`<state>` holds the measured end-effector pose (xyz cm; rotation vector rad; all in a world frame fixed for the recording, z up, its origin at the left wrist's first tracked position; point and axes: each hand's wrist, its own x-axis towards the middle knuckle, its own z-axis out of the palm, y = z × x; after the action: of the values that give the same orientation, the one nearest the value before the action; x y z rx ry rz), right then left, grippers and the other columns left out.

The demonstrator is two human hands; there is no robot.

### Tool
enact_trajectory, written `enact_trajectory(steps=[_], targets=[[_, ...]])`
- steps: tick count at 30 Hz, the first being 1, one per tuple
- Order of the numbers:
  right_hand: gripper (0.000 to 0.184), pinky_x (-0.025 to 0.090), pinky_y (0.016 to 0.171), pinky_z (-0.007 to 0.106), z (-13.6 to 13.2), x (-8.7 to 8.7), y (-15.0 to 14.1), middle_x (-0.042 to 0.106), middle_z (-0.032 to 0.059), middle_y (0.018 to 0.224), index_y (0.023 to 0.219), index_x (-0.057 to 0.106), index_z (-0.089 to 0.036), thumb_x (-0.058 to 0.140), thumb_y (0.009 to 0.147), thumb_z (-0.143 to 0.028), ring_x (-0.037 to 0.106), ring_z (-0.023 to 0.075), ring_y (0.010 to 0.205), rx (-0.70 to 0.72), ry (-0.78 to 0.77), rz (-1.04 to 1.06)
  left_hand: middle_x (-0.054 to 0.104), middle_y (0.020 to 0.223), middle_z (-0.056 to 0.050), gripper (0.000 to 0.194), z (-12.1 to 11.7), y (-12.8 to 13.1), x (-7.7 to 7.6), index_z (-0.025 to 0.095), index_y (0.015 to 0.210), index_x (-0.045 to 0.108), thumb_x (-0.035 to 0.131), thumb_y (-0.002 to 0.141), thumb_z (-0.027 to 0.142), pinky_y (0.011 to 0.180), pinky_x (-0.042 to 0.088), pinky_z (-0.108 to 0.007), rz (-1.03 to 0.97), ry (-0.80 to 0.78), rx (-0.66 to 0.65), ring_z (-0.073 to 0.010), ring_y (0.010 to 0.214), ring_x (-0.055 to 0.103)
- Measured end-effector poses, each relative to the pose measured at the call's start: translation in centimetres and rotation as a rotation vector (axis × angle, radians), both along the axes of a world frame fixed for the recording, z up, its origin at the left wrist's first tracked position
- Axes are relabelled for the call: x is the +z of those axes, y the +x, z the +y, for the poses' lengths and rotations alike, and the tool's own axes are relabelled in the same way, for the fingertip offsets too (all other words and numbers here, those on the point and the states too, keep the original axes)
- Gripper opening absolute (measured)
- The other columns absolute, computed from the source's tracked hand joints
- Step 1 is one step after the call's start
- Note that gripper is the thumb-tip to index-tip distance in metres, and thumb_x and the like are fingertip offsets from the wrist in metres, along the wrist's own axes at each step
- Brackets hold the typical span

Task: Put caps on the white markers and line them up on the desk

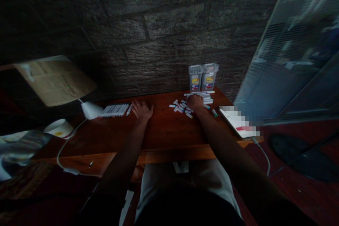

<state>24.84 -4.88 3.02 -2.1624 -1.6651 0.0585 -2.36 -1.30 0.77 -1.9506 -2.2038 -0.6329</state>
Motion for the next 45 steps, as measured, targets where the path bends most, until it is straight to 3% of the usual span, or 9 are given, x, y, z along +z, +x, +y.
enact_trajectory(steps=[4, 11, 14, 17, 21, 26, 31, 41, 45], targets=[[0.034, 0.043, 0.101, 0.041, 0.0, -0.1, -0.1, 0.071, 0.0173, 0.117, 0.109, 0.075, -0.015, 0.05, 0.093, -0.034, 0.065, 0.0288, 0.114, 0.005, -0.011, -0.003, 0.03, 0.157, -0.029, 0.079, 0.9, -1.3, -0.4, 0.009, 0.137, 0.052, 0.048, 0.085, 0.068, 0.112, 0.018, -0.071, -0.09, -0.112, 0.103, -0.05, 0.148, 0.013], [0.034, 0.047, 0.096, 0.036, -0.1, -0.1, -0.2, 0.075, 0.0139, 0.11, 0.111, 0.076, -0.02, 0.049, 0.095, -0.033, 0.068, 0.0264, 0.106, 0.011, 0.124, 0.038, 0.035, 0.153, -0.032, 0.077, 1.2, -2.0, -0.1, 0.007, 0.139, 0.05, 0.05, 0.086, 0.062, 0.108, 0.022, -0.073, -0.08, -0.129, 0.186, -0.0524, 0.144, 0.024], [0.034, 0.05, 0.092, 0.032, 0.0, 0.0, -0.5, 0.075, 0.0125, 0.112, 0.112, 0.076, -0.021, 0.048, 0.095, -0.031, 0.069, 0.0255, 0.105, 0.041, 0.163, 0.036, 0.05, 0.142, -0.03, 0.062, 0.9, -1.7, -0.1, 0.009, 0.135, 0.055, 0.047, 0.091, 0.052, 0.105, 0.031, -0.067, -0.043, -0.11, 0.112, -0.0486, 0.136, 0.039], [0.033, 0.05, 0.093, 0.03, 0.0, 0.1, -0.8, 0.075, 0.0101, 0.112, 0.111, 0.076, -0.021, 0.048, 0.095, -0.026, 0.069, 0.0234, 0.105, 0.108, 0.184, 0.02, 0.063, 0.127, -0.023, 0.041, 0.7, -1.4, 0.1, 0.017, 0.127, 0.062, 0.042, 0.094, 0.03, 0.102, 0.038, -0.058, -0.004, -0.082, -0.033, -0.0413, 0.126, 0.051], [0.029, 0.049, 0.093, 0.027, -0.1, 0.2, -1.4, 0.076, 0.0067, 0.109, 0.108, 0.076, -0.022, 0.05, 0.094, -0.024, 0.069, 0.02, 0.103, 0.269, 0.18, 0.042, 0.069, 0.117, -0.017, 0.046, 0.6, -1.0, 0.3, 0.023, 0.128, 0.059, 0.043, 0.088, 0.009, 0.101, 0.041, -0.048, 0.015, -0.075, -0.173, -0.0327, 0.116, 0.061], [0.024, 0.048, 0.087, 0.023, -0.3, -0.1, -2.3, 0.078, 0.0021, 0.103, 0.104, 0.076, -0.023, 0.056, 0.095, -0.028, 0.07, 0.0157, 0.095, 0.478, 0.183, 0.085, 0.07, 0.118, -0.013, 0.047, 0.4, -0.2, 0.4, 0.023, 0.131, 0.057, 0.049, 0.087, 0.01, 0.102, 0.042, -0.043, 0.016, -0.051, -0.262, -0.0291, 0.116, 0.062], [0.021, 0.048, 0.083, 0.023, -0.1, -0.8, -3.0, 0.078, 0.0018, 0.097, 0.104, 0.076, -0.023, 0.066, 0.09, -0.034, 0.071, 0.0157, 0.09, 0.566, 0.146, 0.051, 0.069, 0.118, -0.009, 0.028, 0.4, 0.5, 0.0, 0.023, 0.107, 0.07, 0.051, 0.088, 0.015, 0.103, 0.043, -0.039, 0.084, 0.001, -0.429, -0.027, 0.117, 0.06], [0.027, 0.048, 0.093, 0.026, -0.2, -1.0, -3.5, 0.077, 0.0022, 0.107, 0.111, 0.075, -0.024, 0.064, 0.086, -0.02, 0.069, 0.018, 0.1, 0.526, 0.116, -0.03, 0.073, 0.108, -0.006, 0.029, 0.4, 0.6, -0.4, 0.026, 0.11, 0.068, 0.053, 0.088, 0.015, 0.103, 0.045, -0.037, 0.049, -0.007, -0.5, -0.0251, 0.106, 0.065], [0.026, 0.049, 0.093, 0.027, -0.2, -1.1, -3.6, 0.077, 0.0015, 0.108, 0.111, 0.074, -0.027, 0.063, 0.088, -0.022, 0.069, 0.0181, 0.101, 0.457, 0.11, -0.004, 0.07, 0.118, -0.006, 0.036, 0.3, 0.8, -0.2, 0.027, 0.114, 0.068, 0.054, 0.085, 0.01, 0.107, 0.042, -0.037, 0.057, 0.026, -0.549, -0.0248, 0.115, 0.061]])
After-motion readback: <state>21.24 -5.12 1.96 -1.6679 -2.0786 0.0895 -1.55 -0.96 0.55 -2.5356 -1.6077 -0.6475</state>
